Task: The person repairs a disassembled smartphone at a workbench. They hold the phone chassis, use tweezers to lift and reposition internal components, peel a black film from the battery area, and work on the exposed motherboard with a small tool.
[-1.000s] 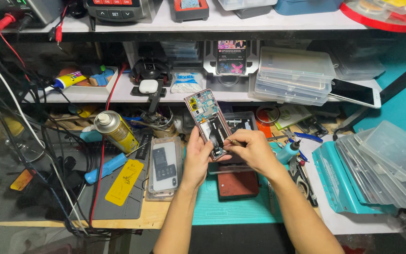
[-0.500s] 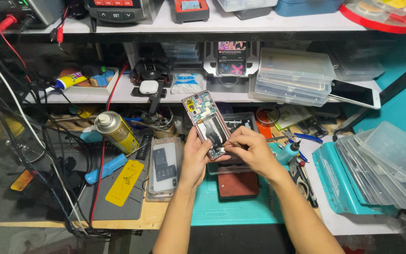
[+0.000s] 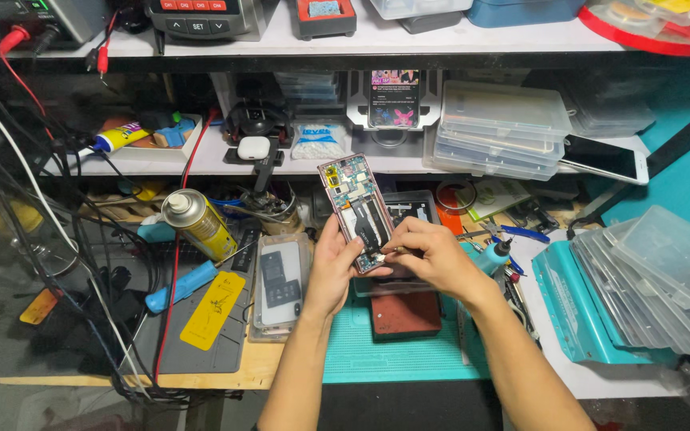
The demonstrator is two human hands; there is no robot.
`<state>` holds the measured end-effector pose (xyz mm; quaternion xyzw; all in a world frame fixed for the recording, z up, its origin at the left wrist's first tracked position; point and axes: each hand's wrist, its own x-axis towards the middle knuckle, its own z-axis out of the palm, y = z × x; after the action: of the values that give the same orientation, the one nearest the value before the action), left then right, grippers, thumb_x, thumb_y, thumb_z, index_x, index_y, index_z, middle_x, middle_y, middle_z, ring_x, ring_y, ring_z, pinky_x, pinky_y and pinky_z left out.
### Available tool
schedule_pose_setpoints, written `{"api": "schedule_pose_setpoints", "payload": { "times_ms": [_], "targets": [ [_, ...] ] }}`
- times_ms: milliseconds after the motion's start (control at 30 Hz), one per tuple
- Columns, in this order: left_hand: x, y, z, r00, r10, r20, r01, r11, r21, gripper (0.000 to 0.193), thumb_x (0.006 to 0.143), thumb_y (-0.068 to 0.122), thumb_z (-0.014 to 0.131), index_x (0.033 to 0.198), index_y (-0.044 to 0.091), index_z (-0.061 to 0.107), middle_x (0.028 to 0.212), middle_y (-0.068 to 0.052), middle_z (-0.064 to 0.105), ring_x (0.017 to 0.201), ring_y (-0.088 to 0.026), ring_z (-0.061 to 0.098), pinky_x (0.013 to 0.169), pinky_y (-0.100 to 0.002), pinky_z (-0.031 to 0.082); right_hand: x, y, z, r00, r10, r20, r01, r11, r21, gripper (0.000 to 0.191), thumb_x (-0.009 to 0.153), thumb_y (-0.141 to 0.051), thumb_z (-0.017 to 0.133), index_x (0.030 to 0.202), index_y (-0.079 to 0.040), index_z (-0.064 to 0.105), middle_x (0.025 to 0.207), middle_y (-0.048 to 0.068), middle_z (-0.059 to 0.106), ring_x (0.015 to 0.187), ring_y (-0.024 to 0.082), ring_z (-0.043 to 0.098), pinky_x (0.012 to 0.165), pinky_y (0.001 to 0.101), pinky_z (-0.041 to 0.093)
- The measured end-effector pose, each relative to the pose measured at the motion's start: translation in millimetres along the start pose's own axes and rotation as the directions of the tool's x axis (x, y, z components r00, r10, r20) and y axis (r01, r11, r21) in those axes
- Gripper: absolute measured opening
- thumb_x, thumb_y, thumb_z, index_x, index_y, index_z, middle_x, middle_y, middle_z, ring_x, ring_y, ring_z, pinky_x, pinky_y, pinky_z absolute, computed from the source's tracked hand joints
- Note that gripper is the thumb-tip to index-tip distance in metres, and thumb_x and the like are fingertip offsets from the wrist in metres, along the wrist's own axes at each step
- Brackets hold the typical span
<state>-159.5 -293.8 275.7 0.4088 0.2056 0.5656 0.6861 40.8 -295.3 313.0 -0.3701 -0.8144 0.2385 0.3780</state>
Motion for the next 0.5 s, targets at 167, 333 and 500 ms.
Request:
{"api": "schedule_pose_setpoints", "payload": {
  "times_ms": [167,333,500],
  "targets": [
    [2,1,-3,1.000,0.007,0.016,-0.007,1.000,-0.027,0.050,0.103,0.001,0.044,0.152,0.006,0.032,0.128,-0.018,0.065,0.097,-0.030,0.075,0.070,-0.045,0.068,-3,-1,4,0.999,-0.024,-0.035,0.021,0.997,-0.067,0.014,0.082,-0.003,0.073,0.096,-0.005,0.076,0.091,0.007,0.068,0.082,0.021,0.071,0.072,0.0322,0.056],
    [2,-1,-5,1.000,0.011,0.014,-0.010,1.000,-0.028,0.050,0.103,0.002,0.044,0.152,0.007,0.032,0.128,-0.018,0.065,0.093,-0.030,0.075,0.071,-0.044,0.067,-3,-1,10,0.998,-0.030,-0.059,0.027,0.998,-0.063,0.016,0.083,0.000,0.069,0.098,-0.004,0.072,0.091,0.007,0.066,0.081,0.021,0.071,0.071,0.0309,0.057],
    [4,-4,-6,1.000,0.010,-0.004,-0.010,1.000,0.006,0.049,0.105,0.004,0.043,0.152,0.007,0.033,0.123,-0.019,0.067,0.091,-0.029,0.075,0.071,-0.044,0.068,-5,-1,13,0.995,-0.049,-0.087,0.040,0.994,-0.102,0.015,0.083,0.000,0.070,0.098,-0.004,0.071,0.091,0.007,0.066,0.079,0.021,0.070,0.069,0.0315,0.056]
  ]
}}
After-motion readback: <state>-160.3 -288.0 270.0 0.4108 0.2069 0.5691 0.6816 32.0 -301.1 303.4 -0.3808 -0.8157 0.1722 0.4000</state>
